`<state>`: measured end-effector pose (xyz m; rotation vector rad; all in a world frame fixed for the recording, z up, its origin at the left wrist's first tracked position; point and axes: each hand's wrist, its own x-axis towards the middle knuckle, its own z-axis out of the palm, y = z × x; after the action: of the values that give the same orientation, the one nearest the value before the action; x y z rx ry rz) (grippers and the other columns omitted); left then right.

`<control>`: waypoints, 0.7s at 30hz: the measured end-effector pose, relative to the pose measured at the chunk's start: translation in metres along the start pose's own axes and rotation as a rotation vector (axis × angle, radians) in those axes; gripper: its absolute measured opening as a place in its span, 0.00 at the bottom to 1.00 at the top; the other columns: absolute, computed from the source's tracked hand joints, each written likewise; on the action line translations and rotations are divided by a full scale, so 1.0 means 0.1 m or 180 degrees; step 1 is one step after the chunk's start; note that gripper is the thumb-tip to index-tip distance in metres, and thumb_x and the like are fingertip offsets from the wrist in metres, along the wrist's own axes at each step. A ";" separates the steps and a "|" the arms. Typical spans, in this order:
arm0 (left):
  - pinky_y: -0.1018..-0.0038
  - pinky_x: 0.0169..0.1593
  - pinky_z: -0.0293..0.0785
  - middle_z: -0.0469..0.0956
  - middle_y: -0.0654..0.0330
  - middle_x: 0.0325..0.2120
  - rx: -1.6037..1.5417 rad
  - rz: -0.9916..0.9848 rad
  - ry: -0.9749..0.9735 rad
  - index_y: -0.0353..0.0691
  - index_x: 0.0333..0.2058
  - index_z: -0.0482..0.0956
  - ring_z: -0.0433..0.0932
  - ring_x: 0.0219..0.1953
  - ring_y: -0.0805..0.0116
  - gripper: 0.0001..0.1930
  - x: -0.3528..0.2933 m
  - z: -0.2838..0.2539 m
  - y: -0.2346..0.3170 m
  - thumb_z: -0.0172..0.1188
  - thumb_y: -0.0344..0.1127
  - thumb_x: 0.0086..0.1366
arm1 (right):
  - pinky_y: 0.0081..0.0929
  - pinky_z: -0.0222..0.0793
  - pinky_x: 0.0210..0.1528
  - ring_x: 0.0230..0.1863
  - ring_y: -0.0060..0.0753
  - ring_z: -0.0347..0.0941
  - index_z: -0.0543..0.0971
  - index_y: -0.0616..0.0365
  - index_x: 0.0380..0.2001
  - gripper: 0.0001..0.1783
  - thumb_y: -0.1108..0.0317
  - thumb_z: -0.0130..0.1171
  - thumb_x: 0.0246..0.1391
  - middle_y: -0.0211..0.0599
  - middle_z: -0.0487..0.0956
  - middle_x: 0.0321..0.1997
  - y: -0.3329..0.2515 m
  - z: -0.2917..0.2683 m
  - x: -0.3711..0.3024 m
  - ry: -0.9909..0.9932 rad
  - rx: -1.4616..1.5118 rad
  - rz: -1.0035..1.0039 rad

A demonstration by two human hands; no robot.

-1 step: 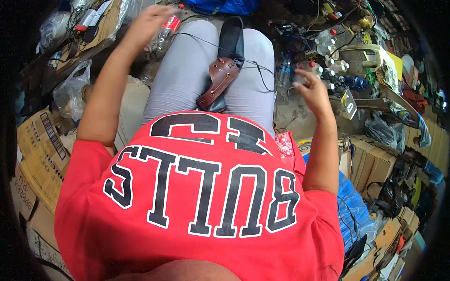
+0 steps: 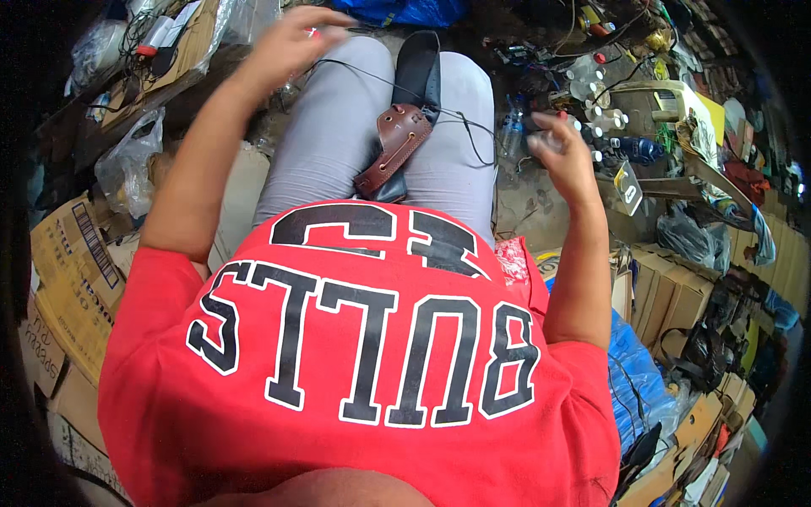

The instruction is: Hand-stitching a leather shoe upper using a needle and thread in a manufacturing workshop.

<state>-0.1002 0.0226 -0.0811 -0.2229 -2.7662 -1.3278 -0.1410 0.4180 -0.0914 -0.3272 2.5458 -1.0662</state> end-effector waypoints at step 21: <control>0.68 0.59 0.60 0.66 0.48 0.47 -0.0368 0.0222 -0.0721 0.36 0.48 0.68 0.65 0.54 0.55 0.31 0.42 1.00 0.21 0.69 0.45 0.48 | 0.28 0.57 0.23 0.20 0.24 0.58 0.71 0.63 0.22 0.10 0.68 0.56 0.50 0.36 0.64 0.17 -0.87 0.13 -0.09 -0.1103 -0.0457 -0.1286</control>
<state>-0.1381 0.1176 -0.1226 -0.5013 -2.8304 -1.5344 -0.1206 0.3527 -0.0350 -1.0064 2.2936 -0.8614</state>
